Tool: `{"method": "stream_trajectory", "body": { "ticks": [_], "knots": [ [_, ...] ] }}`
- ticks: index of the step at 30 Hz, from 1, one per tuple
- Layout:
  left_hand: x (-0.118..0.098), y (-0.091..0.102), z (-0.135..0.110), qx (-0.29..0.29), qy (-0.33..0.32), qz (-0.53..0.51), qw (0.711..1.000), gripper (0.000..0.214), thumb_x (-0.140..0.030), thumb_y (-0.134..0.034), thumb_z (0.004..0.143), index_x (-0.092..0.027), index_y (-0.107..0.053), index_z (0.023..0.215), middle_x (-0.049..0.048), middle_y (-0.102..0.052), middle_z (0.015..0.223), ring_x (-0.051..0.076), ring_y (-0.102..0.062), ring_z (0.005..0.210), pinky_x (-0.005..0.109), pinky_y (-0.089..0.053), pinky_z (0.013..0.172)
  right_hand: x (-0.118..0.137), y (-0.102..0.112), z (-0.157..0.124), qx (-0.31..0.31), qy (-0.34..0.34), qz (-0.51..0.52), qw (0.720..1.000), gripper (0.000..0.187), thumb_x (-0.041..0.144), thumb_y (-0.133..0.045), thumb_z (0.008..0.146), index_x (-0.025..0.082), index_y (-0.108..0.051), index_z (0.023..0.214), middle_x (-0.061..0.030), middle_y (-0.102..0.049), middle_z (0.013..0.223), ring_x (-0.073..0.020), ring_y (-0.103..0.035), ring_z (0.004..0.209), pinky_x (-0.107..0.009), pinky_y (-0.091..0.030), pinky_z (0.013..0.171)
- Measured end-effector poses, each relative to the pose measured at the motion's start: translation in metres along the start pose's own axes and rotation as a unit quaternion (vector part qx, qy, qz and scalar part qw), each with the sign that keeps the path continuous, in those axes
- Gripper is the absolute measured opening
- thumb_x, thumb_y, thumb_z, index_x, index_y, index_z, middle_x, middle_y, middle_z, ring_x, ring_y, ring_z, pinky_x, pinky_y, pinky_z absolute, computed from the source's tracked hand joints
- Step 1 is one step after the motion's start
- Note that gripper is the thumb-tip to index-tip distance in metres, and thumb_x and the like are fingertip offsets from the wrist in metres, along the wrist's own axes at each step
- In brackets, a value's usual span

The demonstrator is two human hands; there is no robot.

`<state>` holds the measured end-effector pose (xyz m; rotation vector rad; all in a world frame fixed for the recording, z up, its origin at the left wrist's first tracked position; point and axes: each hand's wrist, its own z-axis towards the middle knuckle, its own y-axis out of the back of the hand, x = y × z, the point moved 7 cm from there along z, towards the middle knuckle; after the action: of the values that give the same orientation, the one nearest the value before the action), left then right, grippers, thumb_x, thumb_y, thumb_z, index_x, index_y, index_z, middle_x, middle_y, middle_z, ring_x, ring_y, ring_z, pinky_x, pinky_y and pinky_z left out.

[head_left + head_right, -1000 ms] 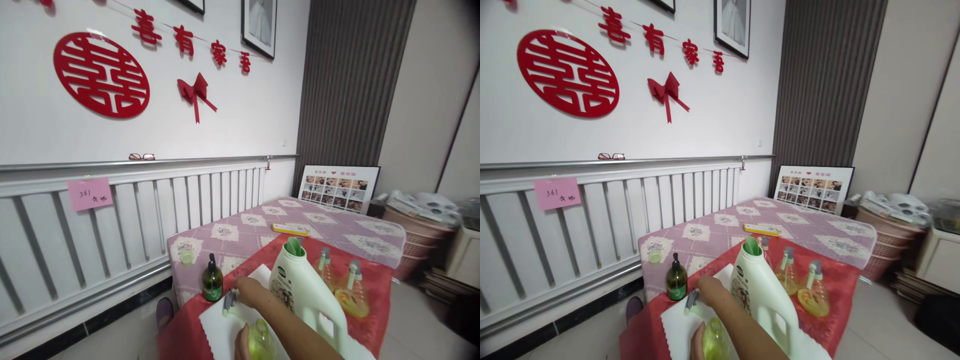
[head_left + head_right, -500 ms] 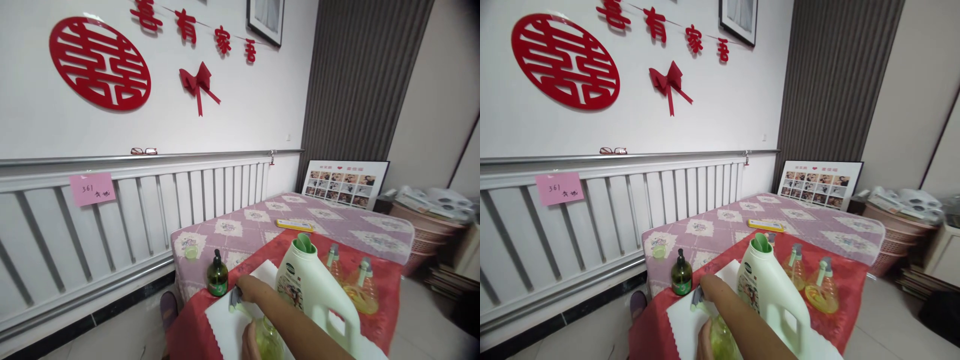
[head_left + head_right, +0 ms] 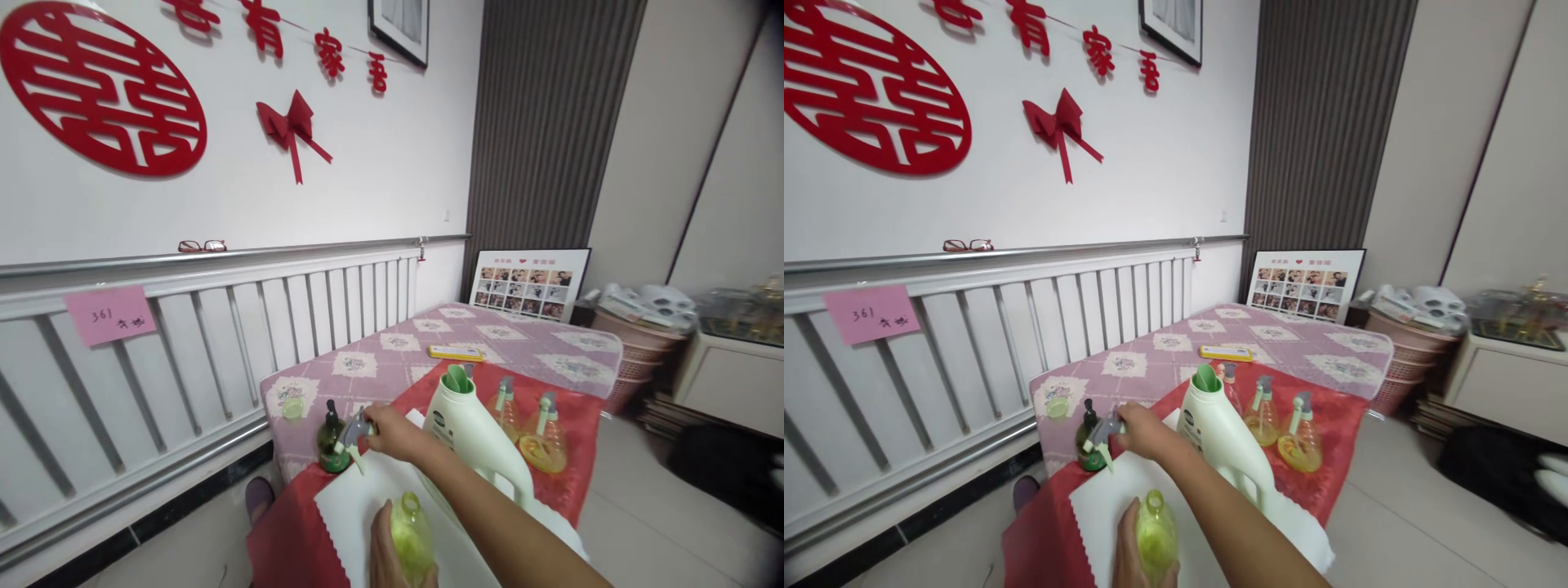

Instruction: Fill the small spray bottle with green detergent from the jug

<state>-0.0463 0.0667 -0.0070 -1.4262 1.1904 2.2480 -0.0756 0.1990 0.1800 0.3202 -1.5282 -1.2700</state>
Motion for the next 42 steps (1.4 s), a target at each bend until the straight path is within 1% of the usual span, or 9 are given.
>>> {"method": "stream_trajectory", "body": {
  "ticks": [2,5,9,16,21,30,33,36,42],
  "knots": [
    [0.003,-0.001,0.0,-0.016,-0.011,-0.006,1.0,0.098,-0.013,-0.067,0.055,-0.012,-0.036,0.148,0.0245,-0.055,0.154,0.035,-0.051,0.146,0.041,-0.042,0.124,0.014,0.029,-0.013,-0.065,0.018,0.063,0.996,0.014,0.021,-0.076,0.082,0.02,-0.064,0.088,0.0003,-0.064,0.093,-0.0155,-0.058,0.084,-0.032,-0.049,0.081],
    [0.004,0.0,-0.001,-0.041,-0.028,-0.001,0.999,0.097,-0.016,-0.066,0.056,-0.007,-0.036,0.148,0.0265,-0.056,0.152,0.035,-0.053,0.145,0.04,-0.043,0.124,0.024,0.064,-0.036,-0.138,0.023,0.166,0.976,0.018,0.027,-0.072,0.08,0.023,-0.054,0.082,0.006,-0.05,0.078,-0.0126,-0.048,0.073,-0.027,-0.041,0.069],
    [0.004,0.001,-0.003,-0.058,-0.034,0.008,0.998,0.093,-0.015,-0.066,0.057,-0.006,-0.04,0.146,0.025,-0.057,0.151,0.035,-0.054,0.144,0.039,-0.045,0.123,0.021,0.079,-0.06,-0.175,0.014,0.286,0.942,0.025,0.043,-0.067,0.082,0.026,-0.049,0.087,0.0092,-0.037,0.07,-0.0114,-0.041,0.064,-0.026,-0.037,0.061],
    [0.0,0.007,-0.004,-0.061,-0.052,0.008,0.997,0.091,-0.009,-0.064,0.062,-0.01,-0.032,0.148,0.0226,-0.056,0.152,0.033,-0.053,0.145,0.041,-0.041,0.125,0.004,0.066,-0.082,-0.192,-0.019,0.388,0.901,0.036,0.052,-0.07,0.076,0.026,-0.048,0.087,0.0097,-0.038,0.066,-0.0122,-0.039,0.063,-0.027,-0.035,0.06],
    [-0.001,0.008,-0.004,-0.052,-0.054,-0.003,0.997,0.087,-0.01,-0.063,0.065,-0.008,-0.033,0.147,0.025,-0.054,0.152,0.035,-0.052,0.146,0.045,-0.039,0.126,-0.009,0.053,-0.088,-0.193,-0.041,0.393,0.898,0.033,0.046,-0.075,0.073,0.025,-0.051,0.081,0.0104,-0.036,0.065,-0.0117,-0.037,0.061,-0.027,-0.031,0.06],
    [0.002,0.006,-0.002,-0.058,-0.057,-0.013,0.997,0.09,-0.016,-0.062,0.061,-0.006,-0.036,0.147,0.026,-0.057,0.149,0.039,-0.056,0.141,0.049,-0.048,0.119,-0.033,0.007,-0.105,-0.19,-0.071,0.401,0.893,0.026,0.039,-0.073,0.069,0.026,-0.05,0.072,0.0093,-0.036,0.065,-0.0131,-0.035,0.062,-0.029,-0.03,0.063],
    [0.006,0.002,-0.002,-0.054,-0.04,-0.028,0.997,0.086,-0.018,-0.061,0.062,-0.006,-0.036,0.144,0.0284,-0.057,0.148,0.041,-0.055,0.141,0.053,-0.047,0.119,-0.035,-0.003,-0.111,-0.179,-0.066,0.414,0.89,0.023,0.038,-0.072,0.068,0.025,-0.053,0.071,0.0075,-0.04,0.068,-0.0144,-0.04,0.067,-0.03,-0.034,0.066],
    [0.009,0.0,-0.002,-0.056,-0.022,-0.035,0.998,0.085,-0.017,-0.062,0.062,-0.007,-0.037,0.142,0.0307,-0.053,0.15,0.042,-0.053,0.142,0.055,-0.046,0.12,-0.031,-0.012,-0.114,-0.142,-0.05,0.435,0.888,0.02,0.039,-0.071,0.071,0.022,-0.061,0.076,0.0033,-0.054,0.075,-0.0174,-0.051,0.074,-0.032,-0.042,0.072],
    [0.003,0.005,-0.002,-0.057,-0.035,-0.052,0.996,0.086,-0.017,-0.062,0.059,-0.007,-0.043,0.142,0.0286,-0.054,0.152,0.04,-0.052,0.144,0.047,-0.044,0.123,-0.029,-0.022,-0.123,-0.115,-0.042,0.458,0.881,0.02,0.039,-0.074,0.074,0.023,-0.066,0.084,0.0003,-0.065,0.083,-0.0206,-0.06,0.084,-0.034,-0.049,0.08]
  ]
}}
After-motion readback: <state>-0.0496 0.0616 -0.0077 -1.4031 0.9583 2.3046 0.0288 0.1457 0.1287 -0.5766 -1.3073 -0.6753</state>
